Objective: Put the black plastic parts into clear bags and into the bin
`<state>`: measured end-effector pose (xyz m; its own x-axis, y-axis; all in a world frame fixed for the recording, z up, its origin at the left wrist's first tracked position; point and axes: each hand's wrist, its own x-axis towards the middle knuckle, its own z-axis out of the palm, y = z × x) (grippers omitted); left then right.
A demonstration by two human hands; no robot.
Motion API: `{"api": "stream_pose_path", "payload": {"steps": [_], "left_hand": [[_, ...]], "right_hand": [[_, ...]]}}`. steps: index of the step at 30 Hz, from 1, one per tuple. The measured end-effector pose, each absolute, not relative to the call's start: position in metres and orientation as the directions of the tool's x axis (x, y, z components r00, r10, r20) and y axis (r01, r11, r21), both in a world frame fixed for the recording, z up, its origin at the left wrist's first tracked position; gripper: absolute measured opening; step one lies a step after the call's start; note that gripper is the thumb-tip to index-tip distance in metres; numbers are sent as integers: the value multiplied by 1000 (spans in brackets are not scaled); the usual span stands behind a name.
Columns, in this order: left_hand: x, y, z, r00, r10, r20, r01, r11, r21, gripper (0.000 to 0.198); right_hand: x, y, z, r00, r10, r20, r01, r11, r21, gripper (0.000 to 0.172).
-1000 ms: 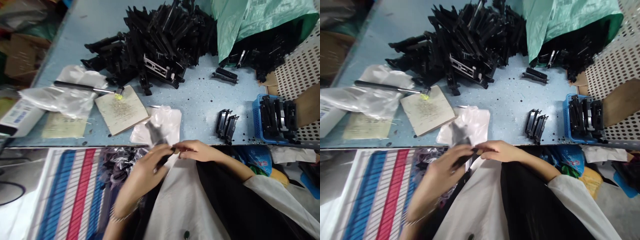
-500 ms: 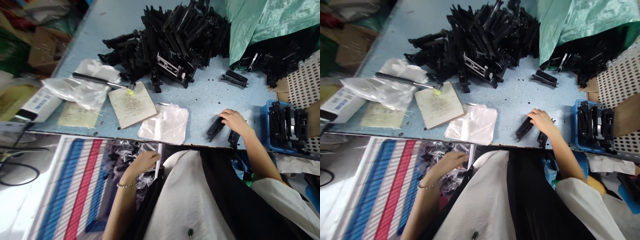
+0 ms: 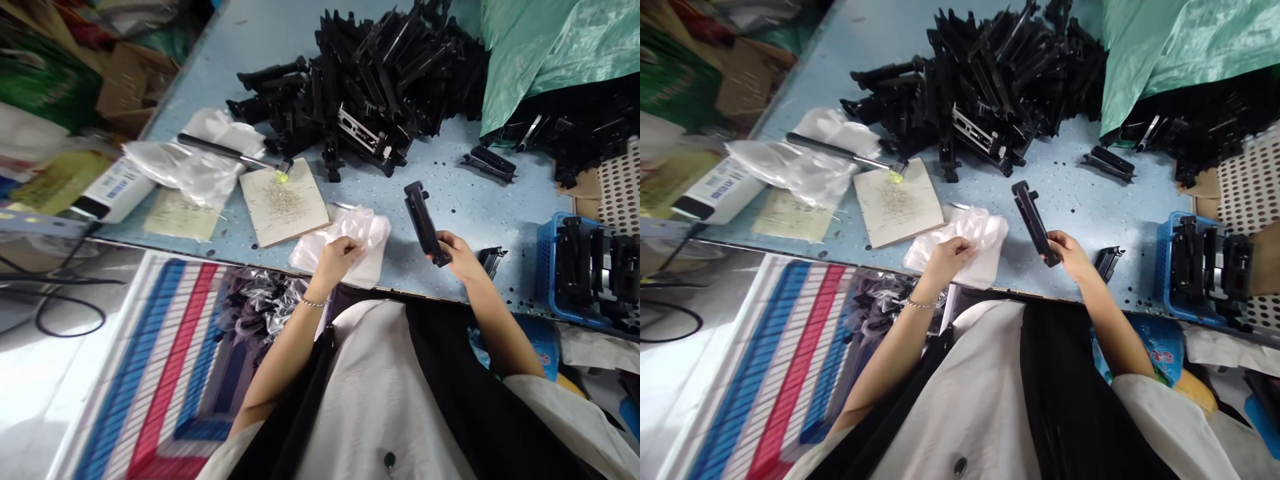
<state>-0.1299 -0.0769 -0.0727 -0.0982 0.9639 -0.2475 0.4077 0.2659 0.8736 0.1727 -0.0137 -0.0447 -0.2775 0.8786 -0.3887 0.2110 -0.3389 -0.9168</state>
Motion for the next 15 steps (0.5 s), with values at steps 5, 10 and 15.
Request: {"api": "stream_pose_path", "payload": {"steps": [5, 10, 15], "left_hand": [[-127, -74, -74, -127, 984, -125, 367, 164, 915, 9], [-120, -77, -74, -196, 958, -209, 340, 266, 902, 5], [-106, -84, -74, -254, 962, -97, 469, 210, 858, 10]], "right_hand": [[104, -26, -49, -479, 793, -376, -351, -565, -747, 37], [70, -22, -53, -534, 774, -339, -424, -593, -685, 27], [68, -17, -58, -514, 780, -356, -431, -594, -679, 25]]}}
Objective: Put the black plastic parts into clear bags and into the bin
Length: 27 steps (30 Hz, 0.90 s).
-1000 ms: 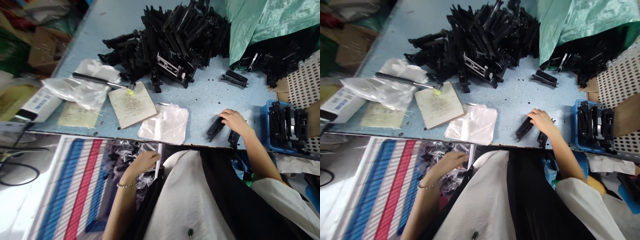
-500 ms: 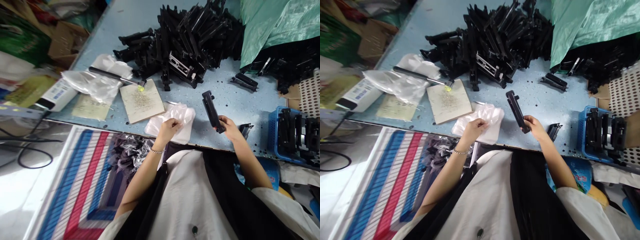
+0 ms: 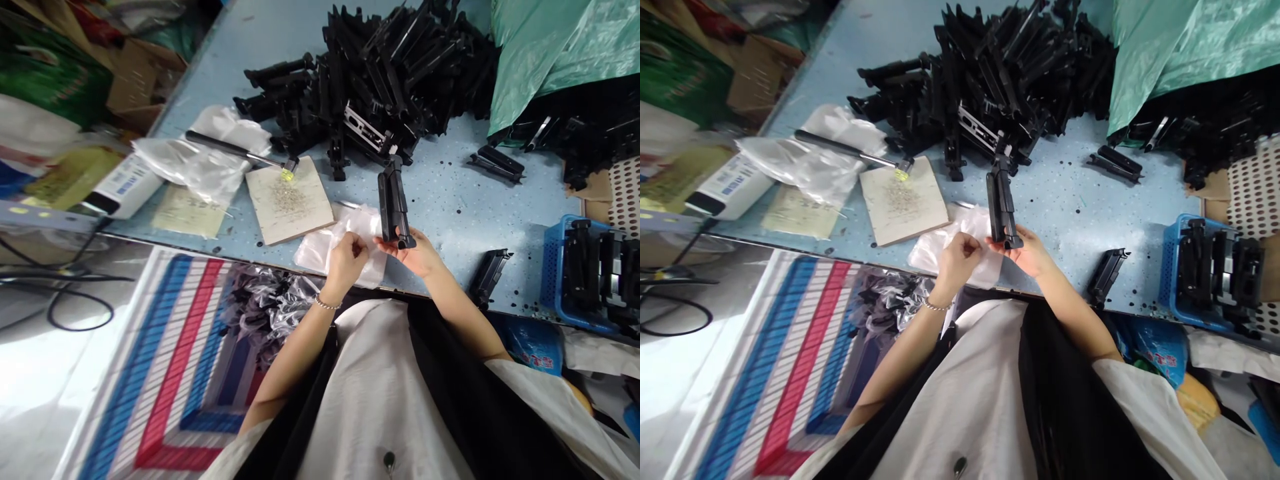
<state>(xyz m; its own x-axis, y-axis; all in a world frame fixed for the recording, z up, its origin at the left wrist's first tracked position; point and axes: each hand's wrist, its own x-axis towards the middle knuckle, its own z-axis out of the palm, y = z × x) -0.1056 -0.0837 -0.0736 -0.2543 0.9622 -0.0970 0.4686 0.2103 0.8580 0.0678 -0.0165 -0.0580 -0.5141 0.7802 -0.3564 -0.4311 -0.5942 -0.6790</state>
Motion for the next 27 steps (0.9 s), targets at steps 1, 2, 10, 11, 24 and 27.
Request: {"api": "stream_pose_path", "payload": {"steps": [1, 2, 10, 11, 24, 27], "left_hand": [[-102, -84, -74, -250, 968, -38, 542, 172, 823, 12], [-98, -84, -74, -228, 974, 15, 618, 133, 775, 14], [-118, -65, -70, -146, 980, -135, 547, 193, 815, 19], [-122, -64, -69, -170, 972, -163, 505, 228, 833, 26], [-128, -69, -58, -165, 965, -204, 355, 251, 900, 14], [-137, -82, -47, -174, 985, -19, 497, 104, 862, 12]], "right_hand": [[69, -15, -58, -502, 785, -364, -433, -592, -679, 25], [70, -14, -58, -490, 789, -370, -437, -590, -679, 25], [81, -18, -51, -468, 793, -390, -449, -593, -668, 22], [80, -18, -50, -472, 792, -388, -453, -595, -664, 23], [62, -22, -58, -513, 742, -432, -453, -662, -597, 23], [57, -19, -71, -423, 769, -479, -433, -636, -638, 26]]}}
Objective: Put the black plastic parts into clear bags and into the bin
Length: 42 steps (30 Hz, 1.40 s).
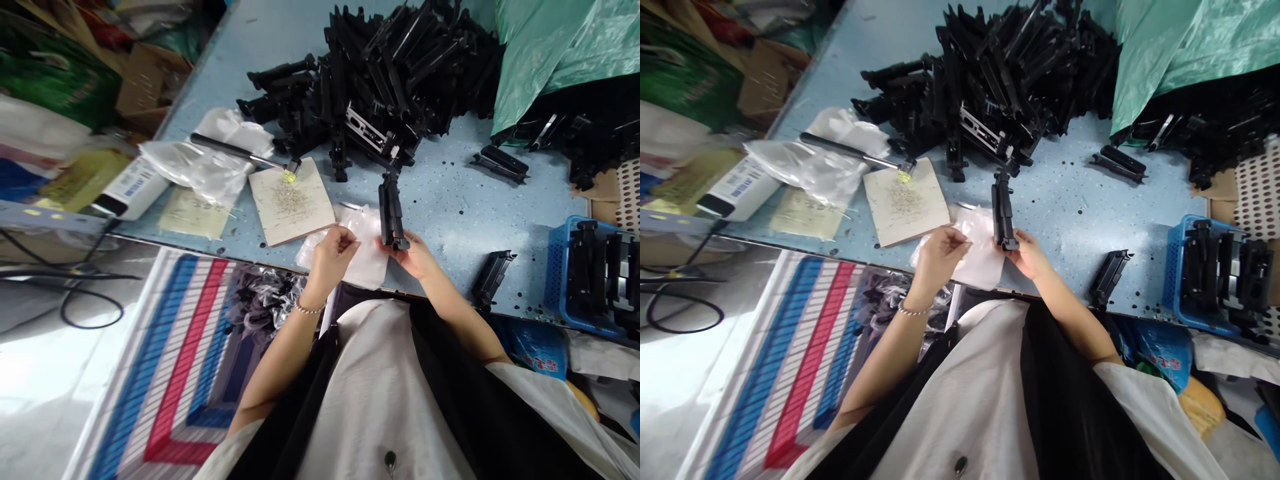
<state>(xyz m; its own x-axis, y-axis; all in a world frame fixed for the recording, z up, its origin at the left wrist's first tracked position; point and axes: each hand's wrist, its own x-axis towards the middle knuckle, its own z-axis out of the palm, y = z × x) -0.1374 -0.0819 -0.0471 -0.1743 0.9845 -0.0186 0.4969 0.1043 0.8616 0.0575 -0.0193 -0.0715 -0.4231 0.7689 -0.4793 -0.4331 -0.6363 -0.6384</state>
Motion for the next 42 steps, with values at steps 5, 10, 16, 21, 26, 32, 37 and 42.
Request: {"api": "stream_pose_path", "payload": {"steps": [5, 10, 16, 21, 26, 32, 37, 42], "left_hand": [[-147, -95, -35, 5, 995, 95, 851, -54, 523, 38], [-151, -85, -45, 7, 992, 126, 766, -86, 636, 58], [-139, -103, -47, 125, 977, 172, 698, -210, 685, 68], [-104, -129, -40, 355, 902, 247, 584, -420, 695, 73], [-106, -146, -10, 292, 940, 177, 566, -319, 760, 47], [-204, -202, 18, 72, 975, -211, 714, 97, 693, 42], [-236, -203, -25, 21, 922, -387, 830, 199, 521, 43], [-157, -148, -46, 44, 988, -146, 666, 80, 741, 35]], "right_hand": [[70, -23, -69, -445, 777, -445, -422, -620, -661, 26], [108, -62, -53, -702, 505, -502, -222, -825, -520, 34], [105, -78, -76, -784, 247, -569, -122, -961, -250, 23], [71, -68, -79, -576, 594, -562, -128, -744, -655, 26], [70, -84, -40, -537, 799, -272, 185, -203, -961, 15], [163, -70, 7, -543, 825, -159, 525, 185, -831, 32], [277, -52, 3, -256, 959, -124, 960, 237, -147, 52], [295, -38, -14, -383, 911, -153, 923, 386, -11, 45]]}}
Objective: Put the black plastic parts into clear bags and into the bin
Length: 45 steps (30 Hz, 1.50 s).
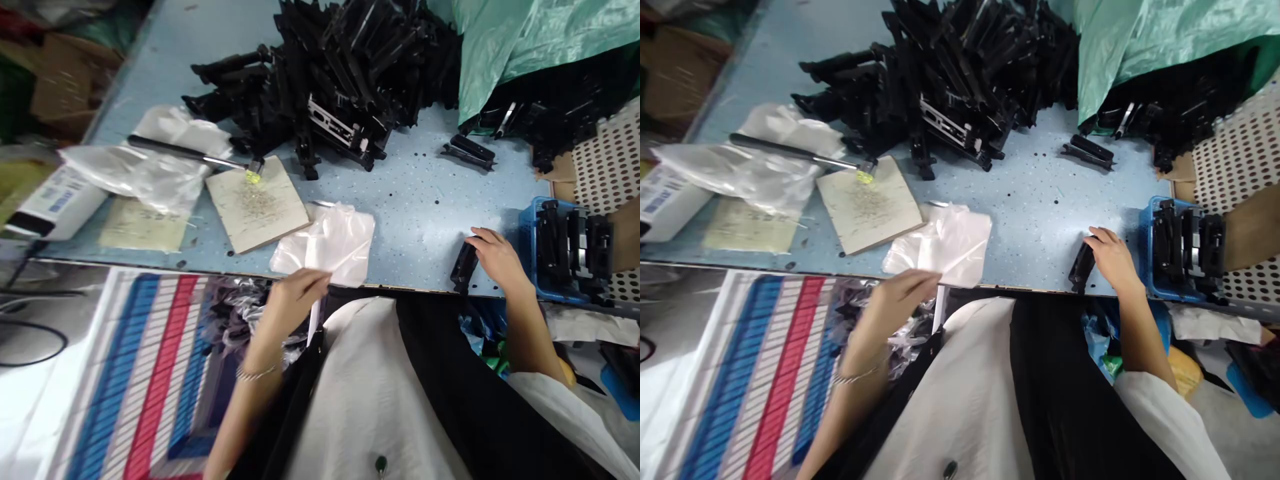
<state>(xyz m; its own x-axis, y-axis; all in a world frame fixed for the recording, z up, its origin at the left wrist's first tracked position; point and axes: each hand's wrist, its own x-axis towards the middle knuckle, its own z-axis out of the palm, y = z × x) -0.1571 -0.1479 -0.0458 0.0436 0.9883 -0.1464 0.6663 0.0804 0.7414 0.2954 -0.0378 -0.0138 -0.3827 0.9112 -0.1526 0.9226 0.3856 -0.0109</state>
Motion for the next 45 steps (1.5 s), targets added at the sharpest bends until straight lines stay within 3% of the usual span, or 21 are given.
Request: {"api": "stream_pose_path", "payload": {"steps": [2, 4, 7, 9, 12, 14, 17, 21, 25, 29, 34, 40, 42, 45], "left_hand": [[-120, -120, -54, -73, 996, 40, 698, 23, 716, 31], [-96, -98, -64, -116, 988, 102, 752, 20, 659, 20], [-93, -78, -77, -171, 984, 44, 691, 88, 718, 9], [-105, -73, -79, -213, 976, -36, 567, 154, 809, 12], [-123, -72, -75, -218, 964, -152, 417, 233, 879, 16], [-127, -71, -75, -199, 958, -205, 364, 266, 893, 14], [-122, -71, -80, -219, 938, -269, 278, 324, 904, 10], [-117, -76, -81, -257, 940, -224, 232, 285, 930, 10], [-130, -90, -54, -229, 973, -11, 306, 83, 948, 9], [-145, -98, -30, -145, 968, 207, 520, -104, 848, 21], [-136, -89, -50, 11, 988, 156, 734, -114, 670, 21], [-132, -88, -49, 58, 988, 141, 818, -128, 560, 42], [-137, -89, -41, 28, 986, 163, 824, -115, 555, 46], [-145, -89, -39, 32, 981, 193, 783, -145, 605, 55]], "right_hand": [[285, -34, -13, -442, 883, -157, 895, 444, -24, 40], [274, -31, -11, -477, 860, -179, 878, 475, -58, 33], [259, -29, -15, -439, 876, -197, 893, 401, -205, 25], [245, -30, -22, -377, 905, -197, 863, 266, -429, 24], [206, -34, -34, -288, 925, -246, 560, -45, -827, 20], [170, -37, -38, -298, 900, -319, 214, -263, -941, 20], [113, -38, -39, -440, 824, -357, -190, -473, -860, 28], [65, -30, -44, -518, 787, -334, -370, -559, -742, 33], [57, -22, -61, -481, 780, -400, -351, -589, -728, 30], [67, -23, -70, -435, 797, -419, -371, -583, -723, 31], [67, -27, -63, -474, 801, -365, -384, -562, -733, 32], [77, -33, -53, -431, 823, -370, -369, -535, -760, 21], [92, -44, -47, -516, 758, -398, -350, -611, -710, 23], [114, -64, -45, -733, 509, -451, -200, -795, -573, 27]]}}
